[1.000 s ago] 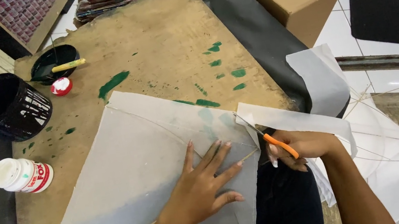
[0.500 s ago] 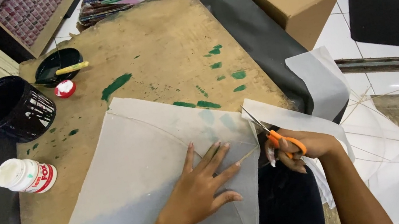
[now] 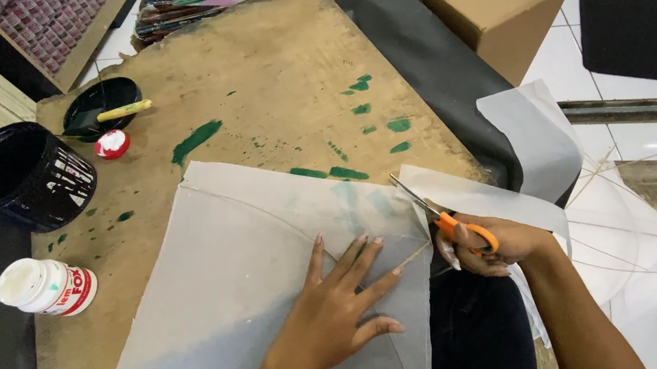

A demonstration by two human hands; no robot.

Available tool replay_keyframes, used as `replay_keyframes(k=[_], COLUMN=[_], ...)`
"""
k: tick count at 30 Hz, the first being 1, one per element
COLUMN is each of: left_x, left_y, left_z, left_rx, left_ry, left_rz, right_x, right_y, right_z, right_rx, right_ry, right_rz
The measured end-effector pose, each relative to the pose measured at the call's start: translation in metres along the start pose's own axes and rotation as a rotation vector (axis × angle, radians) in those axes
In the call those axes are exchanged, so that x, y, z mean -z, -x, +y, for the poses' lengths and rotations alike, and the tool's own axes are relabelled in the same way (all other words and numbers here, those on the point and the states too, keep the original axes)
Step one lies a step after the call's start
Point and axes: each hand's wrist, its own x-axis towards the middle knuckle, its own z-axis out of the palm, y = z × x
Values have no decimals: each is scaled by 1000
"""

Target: Cutting out the paper covering for a kite using scissors by following the bamboo frame

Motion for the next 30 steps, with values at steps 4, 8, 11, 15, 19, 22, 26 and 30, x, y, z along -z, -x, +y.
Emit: replay_keyframes(k=[4, 8, 11, 15, 19, 22, 26, 30], left_x=[-1, 0, -2, -3, -2, -3, -2, -3], left_y=[-1, -1, 0, 0, -1, 0, 0, 0], left_z=[-1, 0, 0, 1, 0, 0, 0, 0], left_rx=[-5, 1, -3, -4, 4, 2, 1, -11], left_ry=[28, -5, -9, -37, -14, -11, 6, -27], left_rz=[7, 0, 34, 36, 4, 7, 16, 34], right_x=[5, 15, 24, 11, 16, 14, 20, 8], right_y=[7, 11, 11, 3, -2, -2, 3, -3], right_z=[23, 37, 43, 25, 28, 21, 24, -9], right_rx=[-12, 152, 48, 52, 68, 61, -35, -30], right_ry=[-102, -188, -276, -227, -237, -230, -181, 53], right_rz=[9, -111, -184, -155, -184, -192, -91, -19])
